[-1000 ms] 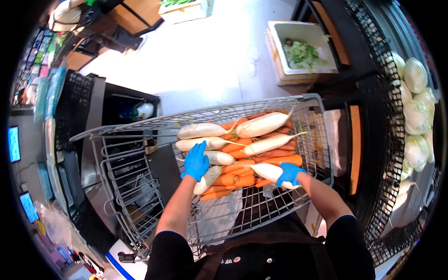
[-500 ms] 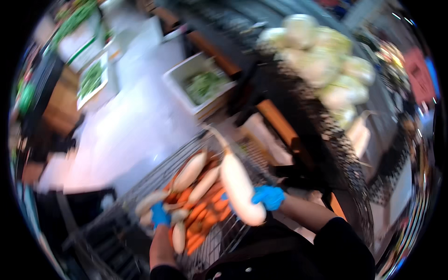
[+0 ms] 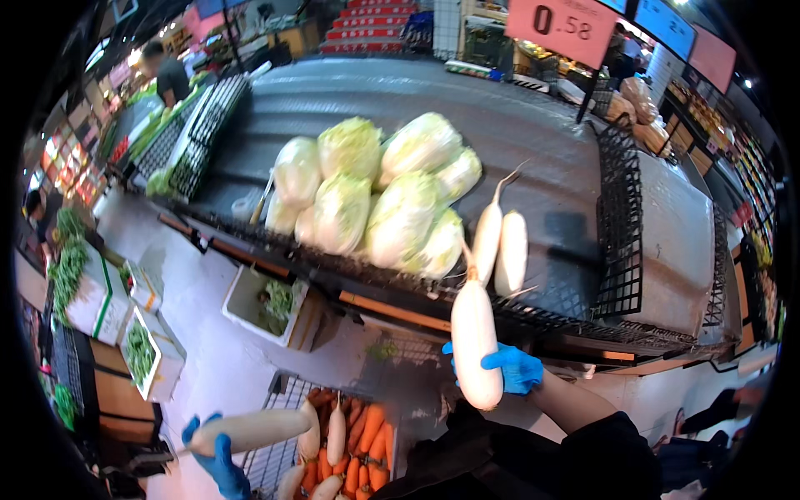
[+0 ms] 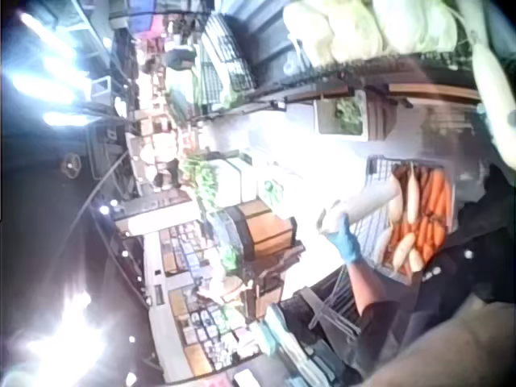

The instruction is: The person transfers radishes and carrots from a shopping cart onto a produce display shelf by hand.

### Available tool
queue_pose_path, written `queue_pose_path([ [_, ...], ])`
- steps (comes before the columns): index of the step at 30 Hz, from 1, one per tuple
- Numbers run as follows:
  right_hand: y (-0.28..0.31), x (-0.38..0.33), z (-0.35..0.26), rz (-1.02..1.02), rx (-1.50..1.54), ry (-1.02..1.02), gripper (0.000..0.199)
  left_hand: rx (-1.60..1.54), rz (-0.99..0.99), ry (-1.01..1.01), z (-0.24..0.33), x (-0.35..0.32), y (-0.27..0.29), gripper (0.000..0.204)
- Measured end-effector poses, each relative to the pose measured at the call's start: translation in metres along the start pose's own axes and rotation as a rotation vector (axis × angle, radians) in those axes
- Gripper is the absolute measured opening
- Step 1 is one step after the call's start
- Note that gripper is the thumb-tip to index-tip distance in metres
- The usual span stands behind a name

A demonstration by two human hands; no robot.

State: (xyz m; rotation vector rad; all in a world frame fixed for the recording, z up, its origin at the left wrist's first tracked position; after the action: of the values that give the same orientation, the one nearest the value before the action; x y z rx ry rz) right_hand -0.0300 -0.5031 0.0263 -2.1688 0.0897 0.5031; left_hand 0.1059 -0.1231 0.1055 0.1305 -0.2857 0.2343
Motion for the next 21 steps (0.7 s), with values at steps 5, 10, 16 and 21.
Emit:
queue_pose_path([
  [5,0.03,-0.031,-0.071,0.37,0.018,0.336,0.046,-0.341,-0.567,0.111,0.088,0.019,-0.25,0.059],
  [10,0.058,-0.046,-0.138,0.592,0.017,0.629,0.038,0.247,-0.937,-0.276,0.144,-0.018,-0.438,0.059],
  [16,0.108,0.025,-0.149,0.925,-0.268,0.673,0.039,0.694,-1.175,-0.409,0.08,-0.074,-0.507,0.07],
  [21,0.084,0.049,-0.116,1.246,-1.034,-0.001,0.091,0.59,-1.18,-0.32,0.024,-0.089,-0.484,0.046],
])
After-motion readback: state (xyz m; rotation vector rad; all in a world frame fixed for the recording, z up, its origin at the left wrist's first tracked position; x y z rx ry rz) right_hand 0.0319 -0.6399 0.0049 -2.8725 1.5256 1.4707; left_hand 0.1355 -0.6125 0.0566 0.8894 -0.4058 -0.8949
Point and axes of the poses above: each hand's wrist, its own x-axis towards the middle knuckle, its own y-axis out of the back of the hand, z = x × y, the point moved 8 cm from there along x, towards the middle knuckle, and after that the axes turned 7 degrees about z, right-handed, at the moved point
